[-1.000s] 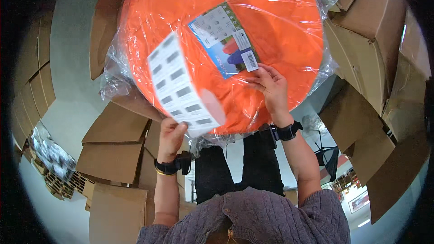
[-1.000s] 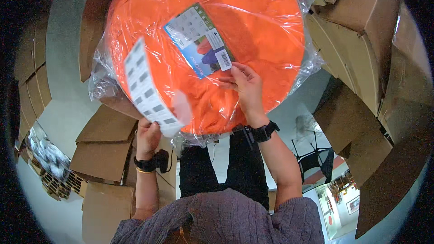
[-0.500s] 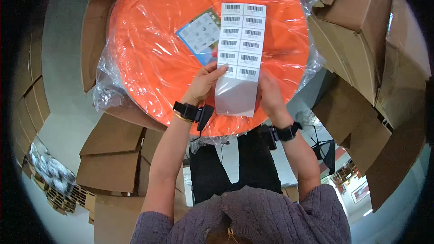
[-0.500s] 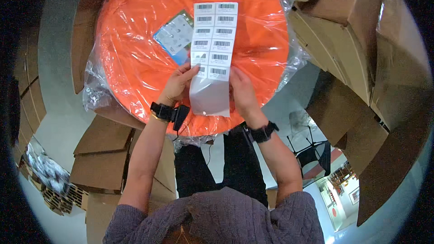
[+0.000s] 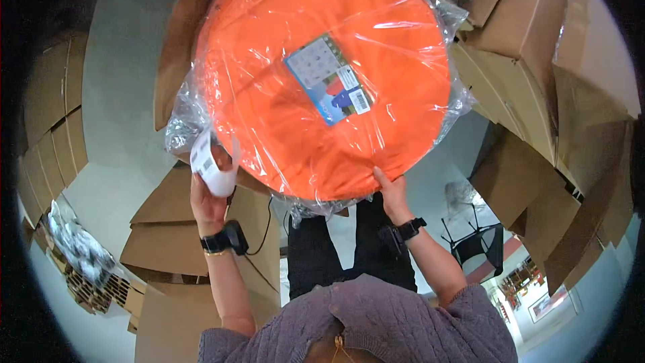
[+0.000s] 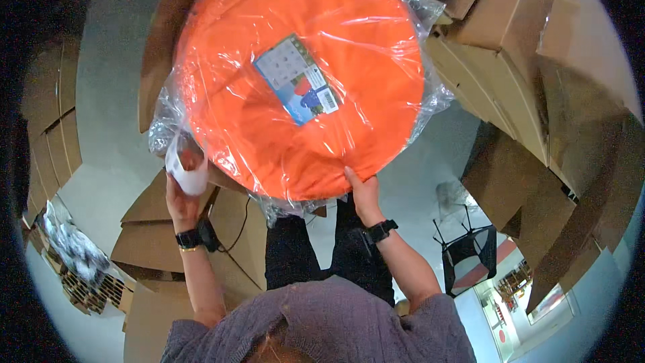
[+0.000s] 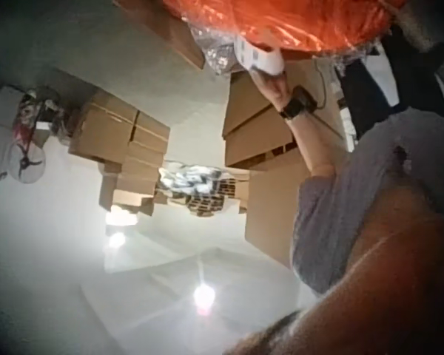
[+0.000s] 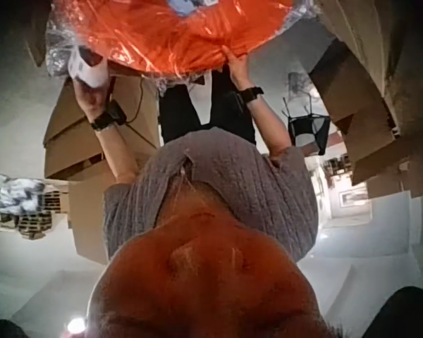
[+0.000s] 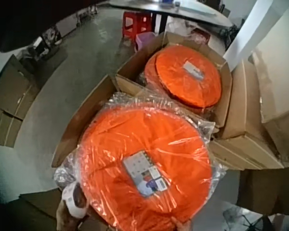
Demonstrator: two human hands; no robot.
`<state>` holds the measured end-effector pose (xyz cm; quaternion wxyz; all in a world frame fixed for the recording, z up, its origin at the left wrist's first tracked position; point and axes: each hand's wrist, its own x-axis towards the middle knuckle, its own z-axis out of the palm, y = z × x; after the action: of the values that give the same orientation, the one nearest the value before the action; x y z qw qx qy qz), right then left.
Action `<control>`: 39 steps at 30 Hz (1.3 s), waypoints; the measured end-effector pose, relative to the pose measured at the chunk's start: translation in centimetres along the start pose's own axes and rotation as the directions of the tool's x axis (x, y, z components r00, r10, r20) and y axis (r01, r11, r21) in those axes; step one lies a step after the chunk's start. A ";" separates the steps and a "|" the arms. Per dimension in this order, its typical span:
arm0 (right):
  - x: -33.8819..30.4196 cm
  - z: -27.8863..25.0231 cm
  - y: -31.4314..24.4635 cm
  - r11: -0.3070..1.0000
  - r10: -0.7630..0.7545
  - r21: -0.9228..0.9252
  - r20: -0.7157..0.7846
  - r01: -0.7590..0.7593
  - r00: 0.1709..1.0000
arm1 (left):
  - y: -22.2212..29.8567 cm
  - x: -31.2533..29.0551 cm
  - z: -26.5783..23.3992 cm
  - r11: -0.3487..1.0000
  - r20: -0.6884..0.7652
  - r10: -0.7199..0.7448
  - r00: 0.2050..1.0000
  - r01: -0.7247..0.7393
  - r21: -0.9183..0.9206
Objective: Packaging circular orange products into cardboard boxes and applying identification labels.
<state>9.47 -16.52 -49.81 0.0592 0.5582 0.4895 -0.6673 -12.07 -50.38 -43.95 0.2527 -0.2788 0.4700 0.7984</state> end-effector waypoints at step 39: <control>-67.3 -26.8 -33.6 0.079 -0.997 -0.407 -0.044 0.910 0.066 | 9.6 -16.6 24.9 0.937 0.738 0.336 0.586 -0.284 -0.201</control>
<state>31.76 -11.40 26.68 -0.4019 0.1724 0.8231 -0.3623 -11.73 -34.69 -16.73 0.2750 0.1617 0.3363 0.8861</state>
